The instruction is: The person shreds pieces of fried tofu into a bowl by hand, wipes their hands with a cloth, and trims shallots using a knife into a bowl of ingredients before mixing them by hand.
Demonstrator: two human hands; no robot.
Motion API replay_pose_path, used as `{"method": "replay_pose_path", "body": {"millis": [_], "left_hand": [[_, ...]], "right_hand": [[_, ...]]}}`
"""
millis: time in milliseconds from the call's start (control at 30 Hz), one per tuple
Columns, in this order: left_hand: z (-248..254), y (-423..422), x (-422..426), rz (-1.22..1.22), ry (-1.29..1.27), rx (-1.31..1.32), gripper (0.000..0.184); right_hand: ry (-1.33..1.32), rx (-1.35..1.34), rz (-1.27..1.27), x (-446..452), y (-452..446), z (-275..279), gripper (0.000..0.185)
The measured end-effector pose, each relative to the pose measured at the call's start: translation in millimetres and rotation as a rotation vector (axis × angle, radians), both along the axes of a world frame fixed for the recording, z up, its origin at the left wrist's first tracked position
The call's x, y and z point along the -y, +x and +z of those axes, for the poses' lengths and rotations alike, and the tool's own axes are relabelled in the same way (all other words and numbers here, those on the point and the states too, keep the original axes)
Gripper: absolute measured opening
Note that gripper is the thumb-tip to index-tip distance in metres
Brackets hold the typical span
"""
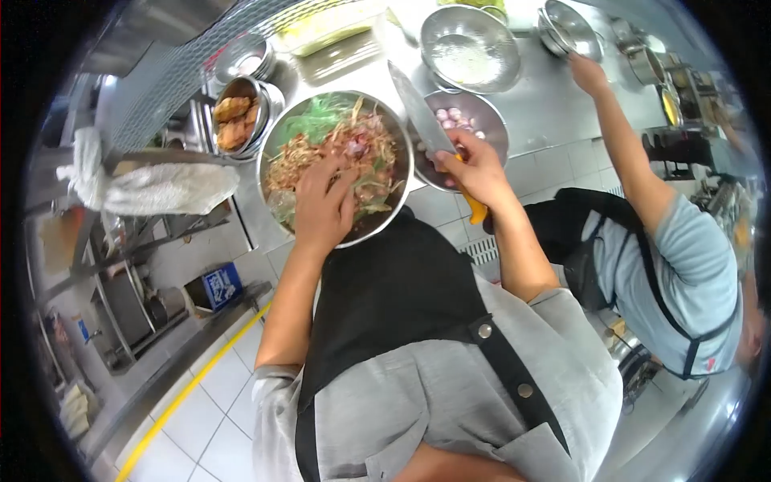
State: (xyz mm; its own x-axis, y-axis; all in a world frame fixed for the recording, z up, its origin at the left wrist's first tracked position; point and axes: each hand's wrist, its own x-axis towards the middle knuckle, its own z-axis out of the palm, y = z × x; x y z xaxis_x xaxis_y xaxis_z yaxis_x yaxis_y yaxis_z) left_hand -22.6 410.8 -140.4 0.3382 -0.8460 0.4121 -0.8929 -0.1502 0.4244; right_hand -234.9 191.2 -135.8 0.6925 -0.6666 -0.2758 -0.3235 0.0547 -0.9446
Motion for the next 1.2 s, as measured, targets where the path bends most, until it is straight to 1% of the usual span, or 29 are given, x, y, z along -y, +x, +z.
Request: {"method": "replay_pose_path", "body": {"millis": [67, 133, 200, 233, 267, 300, 333, 367, 433, 467, 533, 567, 633, 667, 733, 800, 833, 867, 900, 933, 967, 1000, 1067, 1167, 1200], "left_hand": [[-21, 4, -4, -0.172, 0.028, -0.046, 0.023], [-25, 2, 0, -0.194, 0.036, -0.059, 0.019], [-24, 1, 0, -0.225, 0.052, -0.064, 0.016], [-22, 1, 2, -0.194, 0.007, -0.093, 0.016], [-19, 0, 2, -0.162, -0.034, -0.124, 0.016], [-13, -1, 1, -0.164, -0.024, -0.117, 0.016], [-6, -1, -1, -0.107, -0.054, -0.052, 0.015], [-1, -1, -4, -0.052, -0.083, 0.011, 0.014], [0, 1, -11, -0.049, -0.099, 0.01, 0.014], [-1, 2, -11, -0.03, -0.127, 0.002, 0.014], [3, -2, -13, -0.011, -0.132, -0.017, 0.015], [5, -5, -15, -0.002, -0.133, -0.035, 0.016], [4, -9, -14, -0.006, -0.121, -0.054, 0.016], [4, -11, -13, -0.017, -0.104, -0.072, 0.015], [7, -12, -11, -0.005, -0.122, -0.112, 0.013], [9, -12, -14, 0.014, -0.134, -0.154, 0.011], [8, -12, -15, 0.085, -0.098, -0.268, 0.008], [9, -13, -16, 0.157, -0.059, -0.381, 0.005], [12, -14, -16, 0.158, -0.061, -0.385, 0.005], [17, -13, -15, 0.174, -0.021, -0.429, 0.004], [19, -13, -14, 0.19, 0.019, -0.471, 0.006], [15, -13, -13, 0.194, 0.015, -0.471, 0.006], [6, -13, -15, 0.194, 0.001, -0.581, 0.008], [22, -16, -11, 0.183, 0.048, -0.6, 0.007], [20, -13, -10, 0.184, 0.056, -0.593, 0.007]], "right_hand": [[0.153, 0.029, -0.008, 13, -25, -7, 0.032], [0.14, -0.003, 0.003, 10, -24, -10, 0.032], [0.157, 0.065, -0.038, -5, -3, -14, 0.033], [0.165, 0.073, -0.01, -13, 12, -5, 0.033], [0.206, 0.198, -0.001, -20, 28, -14, 0.033], [0.175, 0.154, 0.084, -24, 44, -7, 0.032], [0.143, 0.113, 0.167, -26, 57, 1, 0.032], [0.152, 0.121, 0.16, -28, 66, -3, 0.032], [0.099, 0.117, 0.267, -24, 77, -6, 0.024], [0.094, 0.119, 0.268, -21, 76, -4, 0.024], [-0.085, 0.071, 0.162, -18, 70, 6, 0.02], [-0.086, 0.067, 0.17, -16, 67, 4, 0.02], [0.058, -0.013, 0.161, -5, 61, 1, 0.019], [0.054, -0.018, 0.157, -3, 53, 1, 0.019], [0.082, 0.071, 0.021, 1, 31, 3, 0.022], [0.055, 0.059, -0.087, 11, -4, 0, 0.03], [0.052, 0.052, -0.153, 20, -25, -7, 0.034], [-0.047, -0.039, -0.14, 33, -53, -15, 0.036], [-0.136, -0.112, -0.238, 37, -73, -12, 0.036], [-0.122, -0.174, -0.298, 41, -91, -5, 0.038], [-0.168, -0.239, -0.343, 46, -110, -3, 0.037], [-0.246, -0.299, -0.387, 54, -132, -16, 0.035], [-0.287, -0.391, -0.394, 68, -163, -31, 0.038], [-0.203, -0.457, -0.428, 83, -175, -76, 0.037], [-0.192, -0.453, -0.428, 84, -170, -92, 0.037]]}}
